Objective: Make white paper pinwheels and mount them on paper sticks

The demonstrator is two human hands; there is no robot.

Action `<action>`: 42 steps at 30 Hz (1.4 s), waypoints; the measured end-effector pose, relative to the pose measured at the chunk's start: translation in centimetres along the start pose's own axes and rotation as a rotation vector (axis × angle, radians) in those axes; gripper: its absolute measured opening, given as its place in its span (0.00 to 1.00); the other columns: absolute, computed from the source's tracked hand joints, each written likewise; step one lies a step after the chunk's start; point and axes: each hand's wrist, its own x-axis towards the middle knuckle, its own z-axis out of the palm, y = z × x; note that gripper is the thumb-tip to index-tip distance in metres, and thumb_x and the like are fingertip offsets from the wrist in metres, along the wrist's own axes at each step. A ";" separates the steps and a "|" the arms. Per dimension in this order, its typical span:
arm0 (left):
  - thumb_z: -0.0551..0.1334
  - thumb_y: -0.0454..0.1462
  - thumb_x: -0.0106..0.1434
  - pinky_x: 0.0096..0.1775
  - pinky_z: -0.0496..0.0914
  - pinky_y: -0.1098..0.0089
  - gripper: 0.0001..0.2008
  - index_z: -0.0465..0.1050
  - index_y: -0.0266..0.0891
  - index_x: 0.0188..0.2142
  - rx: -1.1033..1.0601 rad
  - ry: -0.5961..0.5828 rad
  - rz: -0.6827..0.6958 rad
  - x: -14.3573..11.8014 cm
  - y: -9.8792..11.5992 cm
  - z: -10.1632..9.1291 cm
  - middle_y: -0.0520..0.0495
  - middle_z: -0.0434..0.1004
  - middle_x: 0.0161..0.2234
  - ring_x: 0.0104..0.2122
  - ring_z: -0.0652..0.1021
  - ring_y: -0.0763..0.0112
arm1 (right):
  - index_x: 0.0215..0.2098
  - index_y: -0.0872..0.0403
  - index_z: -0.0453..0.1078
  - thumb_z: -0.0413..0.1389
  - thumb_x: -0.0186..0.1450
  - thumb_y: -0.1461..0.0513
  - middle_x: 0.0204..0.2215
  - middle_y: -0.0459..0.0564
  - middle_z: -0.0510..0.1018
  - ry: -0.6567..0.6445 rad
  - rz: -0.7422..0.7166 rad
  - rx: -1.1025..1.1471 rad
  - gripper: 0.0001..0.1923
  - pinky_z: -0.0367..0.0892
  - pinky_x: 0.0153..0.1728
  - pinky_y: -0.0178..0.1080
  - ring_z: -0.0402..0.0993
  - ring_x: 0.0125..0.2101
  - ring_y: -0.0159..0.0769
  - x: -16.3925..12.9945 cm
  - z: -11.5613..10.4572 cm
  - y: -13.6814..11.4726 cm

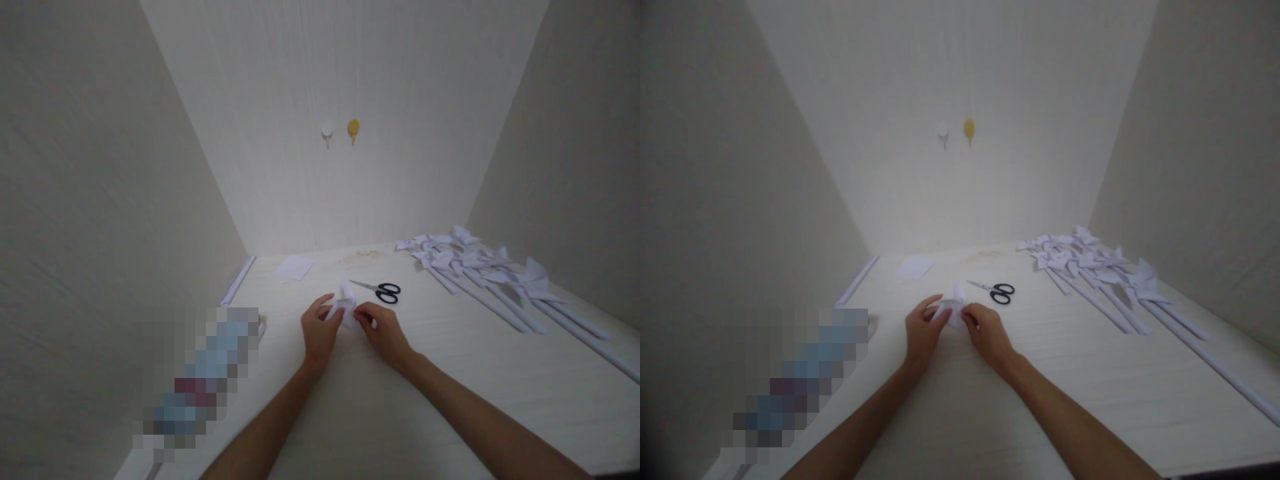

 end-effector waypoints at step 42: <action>0.62 0.30 0.40 0.25 0.68 0.74 0.19 0.70 0.32 0.36 -0.084 -0.024 -0.078 0.1 -0.2 0.1 0.46 0.76 0.24 0.23 0.75 0.69 | 0.25 0.57 0.67 0.49 0.55 0.69 0.20 0.47 0.70 0.048 0.007 -0.017 0.06 0.59 0.23 0.30 0.64 0.21 0.29 0.0 0.1 0.1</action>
